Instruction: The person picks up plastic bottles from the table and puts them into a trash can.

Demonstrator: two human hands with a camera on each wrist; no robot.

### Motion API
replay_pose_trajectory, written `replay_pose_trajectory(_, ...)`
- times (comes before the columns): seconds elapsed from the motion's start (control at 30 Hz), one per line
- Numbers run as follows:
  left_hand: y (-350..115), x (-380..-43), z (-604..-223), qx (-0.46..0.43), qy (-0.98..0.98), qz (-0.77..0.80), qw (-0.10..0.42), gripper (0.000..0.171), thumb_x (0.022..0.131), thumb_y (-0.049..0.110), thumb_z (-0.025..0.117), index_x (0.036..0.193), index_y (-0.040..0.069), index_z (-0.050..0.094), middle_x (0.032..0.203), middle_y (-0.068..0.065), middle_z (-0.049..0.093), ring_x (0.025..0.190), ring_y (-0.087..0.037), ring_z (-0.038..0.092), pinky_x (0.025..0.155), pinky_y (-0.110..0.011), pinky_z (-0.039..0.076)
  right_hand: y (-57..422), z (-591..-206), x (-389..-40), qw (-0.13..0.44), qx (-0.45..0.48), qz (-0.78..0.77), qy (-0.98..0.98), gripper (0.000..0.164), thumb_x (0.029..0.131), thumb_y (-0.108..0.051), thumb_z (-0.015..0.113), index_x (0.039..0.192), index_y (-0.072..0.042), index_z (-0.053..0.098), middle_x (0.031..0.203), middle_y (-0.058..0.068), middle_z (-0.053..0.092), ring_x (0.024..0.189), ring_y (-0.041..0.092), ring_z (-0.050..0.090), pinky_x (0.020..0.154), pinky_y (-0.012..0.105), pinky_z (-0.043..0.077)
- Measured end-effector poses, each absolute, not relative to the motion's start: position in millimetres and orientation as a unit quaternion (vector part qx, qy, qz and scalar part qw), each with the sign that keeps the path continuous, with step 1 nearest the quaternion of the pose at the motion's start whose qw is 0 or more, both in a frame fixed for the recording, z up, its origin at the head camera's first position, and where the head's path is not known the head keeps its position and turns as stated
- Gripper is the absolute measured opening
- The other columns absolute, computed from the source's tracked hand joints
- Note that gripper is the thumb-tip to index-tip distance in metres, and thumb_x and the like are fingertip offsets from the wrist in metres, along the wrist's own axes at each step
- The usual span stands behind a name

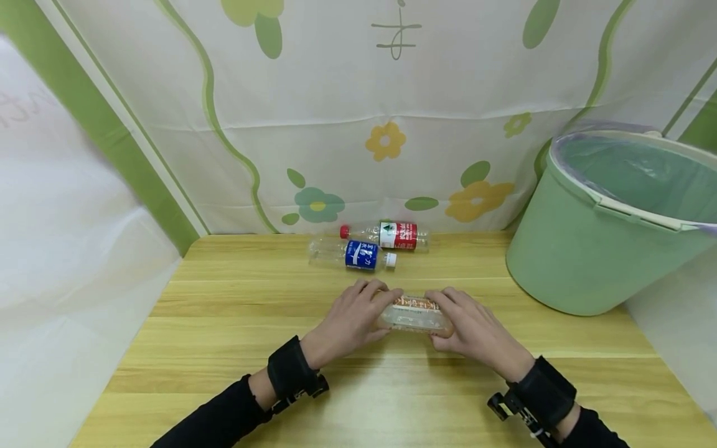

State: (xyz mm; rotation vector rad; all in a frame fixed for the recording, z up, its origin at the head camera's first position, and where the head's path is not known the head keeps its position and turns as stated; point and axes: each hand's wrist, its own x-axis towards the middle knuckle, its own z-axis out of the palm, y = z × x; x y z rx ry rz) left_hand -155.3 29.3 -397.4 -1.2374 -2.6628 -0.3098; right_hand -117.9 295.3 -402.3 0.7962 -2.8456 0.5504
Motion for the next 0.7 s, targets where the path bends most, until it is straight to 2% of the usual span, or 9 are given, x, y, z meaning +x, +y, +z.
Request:
replay_pose_trajectory(0.2, 18.8, -158.9, -397.3, -0.424, -0.895, -0.121, 0.067, 0.075, 0.09, 0.052, 0.075, 0.152, 0.02, 0.047, 0.137, -0.007, 0.054, 0.121, -0.026, 0.051, 0.099, -0.04, 0.047, 297.0, -403.7, -118.5, 0.074, 0.268, 0.181, -0.944, 0.073, 0.068, -0.019, 0.091, 0.133, -0.006, 0.06, 0.105, 0.003, 0.061, 0.085, 0.016, 0.058, 0.065, 0.034, 0.053)
replay_pose_trajectory(0.4, 6.8, -163.1, -391.3, -0.398, -0.907, -0.134, 0.044, 0.079, 0.095, 0.067, 0.057, 0.156, 0.02, 0.042, 0.149, -0.01, 0.048, 0.134, -0.034, 0.045, 0.108, -0.052, 0.041, 299.0, -404.9, -118.4, 0.065, 0.258, 0.181, -0.947, 0.074, 0.07, -0.021, 0.091, 0.135, -0.006, 0.059, 0.106, 0.002, 0.061, 0.086, 0.016, 0.057, 0.066, 0.035, 0.052)
replay_pose_trajectory(0.57, -7.7, -169.3, -382.2, -0.368, -0.919, -0.137, 0.031, 0.078, 0.098, 0.067, 0.048, 0.16, 0.021, 0.036, 0.155, -0.012, 0.042, 0.14, -0.037, 0.038, 0.112, -0.057, 0.033, 299.8, -405.7, -118.4, 0.06, 0.255, 0.181, -0.948, 0.074, 0.071, -0.021, 0.09, 0.136, -0.006, 0.058, 0.104, 0.0, 0.06, 0.083, 0.013, 0.054, 0.064, 0.032, 0.049)
replay_pose_trajectory(0.7, -29.2, -174.9, -375.0, -0.332, -0.931, -0.15, 0.027, 0.076, 0.1, 0.064, 0.049, 0.16, 0.02, 0.034, 0.159, -0.014, 0.036, 0.144, -0.039, 0.031, 0.115, -0.059, 0.025, 300.1, -406.2, -118.8, 0.064, 0.256, 0.182, -0.947, 0.074, 0.071, -0.022, 0.089, 0.136, -0.006, 0.059, 0.103, -0.001, 0.059, 0.082, 0.011, 0.054, 0.063, 0.03, 0.049)
